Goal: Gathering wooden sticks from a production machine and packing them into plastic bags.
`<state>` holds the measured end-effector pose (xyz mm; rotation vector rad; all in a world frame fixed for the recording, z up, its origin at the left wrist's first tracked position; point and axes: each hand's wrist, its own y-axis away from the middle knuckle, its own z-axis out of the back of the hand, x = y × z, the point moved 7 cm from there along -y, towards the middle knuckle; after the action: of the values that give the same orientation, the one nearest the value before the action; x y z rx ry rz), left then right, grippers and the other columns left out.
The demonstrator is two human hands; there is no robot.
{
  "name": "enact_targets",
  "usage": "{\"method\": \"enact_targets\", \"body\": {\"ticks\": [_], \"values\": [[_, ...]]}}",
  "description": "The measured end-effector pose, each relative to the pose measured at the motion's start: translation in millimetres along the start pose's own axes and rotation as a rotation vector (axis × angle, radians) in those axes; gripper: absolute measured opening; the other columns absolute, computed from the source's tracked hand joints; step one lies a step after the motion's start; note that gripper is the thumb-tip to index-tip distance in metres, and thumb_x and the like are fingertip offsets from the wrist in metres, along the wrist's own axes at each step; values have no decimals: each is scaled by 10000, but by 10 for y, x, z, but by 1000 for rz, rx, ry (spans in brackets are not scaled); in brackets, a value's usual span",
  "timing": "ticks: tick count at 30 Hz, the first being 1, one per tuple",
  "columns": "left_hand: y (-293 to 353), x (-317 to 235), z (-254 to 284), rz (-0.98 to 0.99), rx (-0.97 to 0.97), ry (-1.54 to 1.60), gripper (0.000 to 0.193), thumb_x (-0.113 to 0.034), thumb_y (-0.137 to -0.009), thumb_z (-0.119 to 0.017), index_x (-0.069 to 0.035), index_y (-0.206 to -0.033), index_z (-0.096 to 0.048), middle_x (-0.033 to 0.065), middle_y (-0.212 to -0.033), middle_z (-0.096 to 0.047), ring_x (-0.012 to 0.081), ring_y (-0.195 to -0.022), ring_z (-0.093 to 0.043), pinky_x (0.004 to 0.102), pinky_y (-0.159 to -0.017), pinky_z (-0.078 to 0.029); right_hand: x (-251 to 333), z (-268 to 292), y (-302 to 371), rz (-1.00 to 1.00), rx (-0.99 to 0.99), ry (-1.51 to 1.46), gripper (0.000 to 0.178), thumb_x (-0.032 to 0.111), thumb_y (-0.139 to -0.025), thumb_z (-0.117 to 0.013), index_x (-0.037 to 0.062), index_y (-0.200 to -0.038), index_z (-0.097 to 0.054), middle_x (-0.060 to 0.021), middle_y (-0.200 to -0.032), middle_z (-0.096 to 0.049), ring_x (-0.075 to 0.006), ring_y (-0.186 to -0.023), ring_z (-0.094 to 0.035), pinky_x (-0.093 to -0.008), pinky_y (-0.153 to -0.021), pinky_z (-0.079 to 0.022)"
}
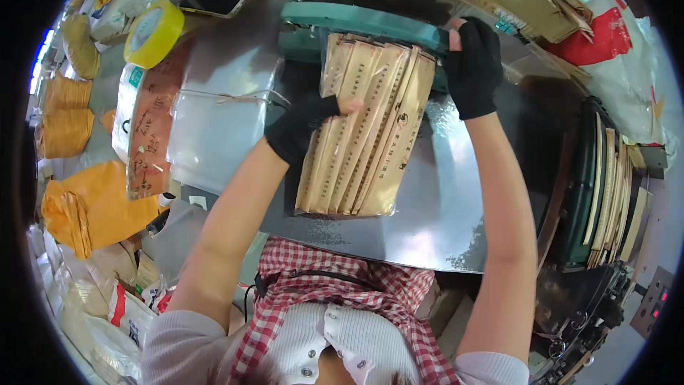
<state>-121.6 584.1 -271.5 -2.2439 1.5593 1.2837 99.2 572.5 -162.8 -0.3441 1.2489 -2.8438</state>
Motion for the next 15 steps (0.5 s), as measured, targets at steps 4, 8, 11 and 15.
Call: {"method": "enact_targets", "body": {"ticks": [4,8,11,15], "values": [[270,245,295,-45,-45,120,689,-460,-880,-596,6,-1354,-414,116,-1277,-545,187,-1155,-539,330,-990,-433,5,-190,303,-9,-265,-122,421,348,-946,-518,19,-1208,-512,-171,-1171,-527,-310,-1085,-513,-381,-921,-425],[685,418,397,-193,-170,96,654,-467,-891,-582,35,-1290,-457,108,-1220,-557,179,-1132,-522,322,-991,-404,-52,-271,440,34,-317,-70,525,353,-935,-537,38,-1327,-387,-197,-1271,-443,-306,-1148,-477,-401,-956,-408],[927,599,516,-277,-290,-30,570,-413,-912,-580,56,-1228,-506,91,-1148,-582,160,-1070,-535,296,-952,-412,-79,-241,480,-34,-386,-216,531,347,-928,-541,38,-1330,-383,-200,-1318,-389,-294,-1146,-482,-401,-960,-413],[961,585,368,-257,-277,76,458,-312,-925,-581,45,-1204,-518,88,-1124,-585,140,-1048,-540,273,-926,-419,-59,-104,474,-115,-291,-213,529,321,-898,-557,43,-1324,-411,-230,-1335,-396,-374,-1208,-433,-425,-998,-377]]}}
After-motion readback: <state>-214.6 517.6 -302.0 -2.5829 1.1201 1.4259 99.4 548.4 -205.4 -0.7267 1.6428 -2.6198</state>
